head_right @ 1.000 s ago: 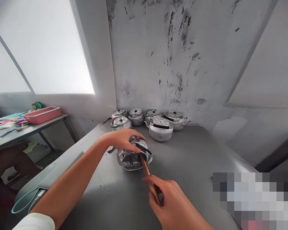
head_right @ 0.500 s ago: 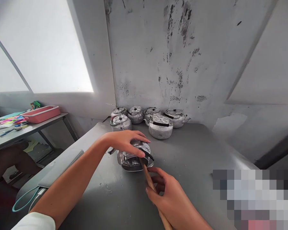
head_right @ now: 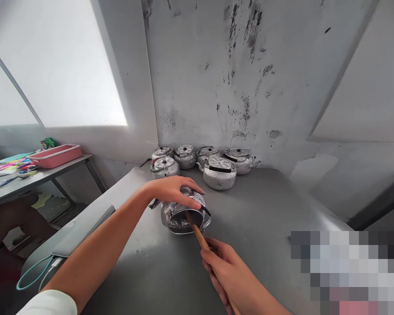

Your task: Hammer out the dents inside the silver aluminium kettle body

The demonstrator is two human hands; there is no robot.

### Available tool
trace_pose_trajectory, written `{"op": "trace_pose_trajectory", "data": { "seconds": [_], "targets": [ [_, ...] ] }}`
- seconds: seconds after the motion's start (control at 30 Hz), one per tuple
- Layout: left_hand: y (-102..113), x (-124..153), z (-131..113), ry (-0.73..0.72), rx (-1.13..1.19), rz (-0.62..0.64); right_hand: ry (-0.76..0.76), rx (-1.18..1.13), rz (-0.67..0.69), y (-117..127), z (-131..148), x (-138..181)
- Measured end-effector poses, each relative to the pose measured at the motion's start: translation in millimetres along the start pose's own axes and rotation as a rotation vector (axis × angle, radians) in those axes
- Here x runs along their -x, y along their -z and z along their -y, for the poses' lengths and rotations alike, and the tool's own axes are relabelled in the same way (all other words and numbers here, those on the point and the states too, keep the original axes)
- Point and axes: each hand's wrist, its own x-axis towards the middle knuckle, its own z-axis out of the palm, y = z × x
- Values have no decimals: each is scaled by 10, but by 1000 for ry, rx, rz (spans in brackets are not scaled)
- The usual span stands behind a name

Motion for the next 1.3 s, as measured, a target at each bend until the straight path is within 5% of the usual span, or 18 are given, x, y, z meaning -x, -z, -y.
{"op": "trace_pose_trajectory", "data": {
  "seconds": [0.17,0.47,1.3],
  "targets": [
    [-54,-36,33,10,10,-37,-45,-7,7,32,99,30],
    [-37,-58,55,-57,79,10,266,207,0,44,-76,-84],
    [-25,-66,15,-93,98,-4,239,142,-6,-23,-14,-152]
  ]
}}
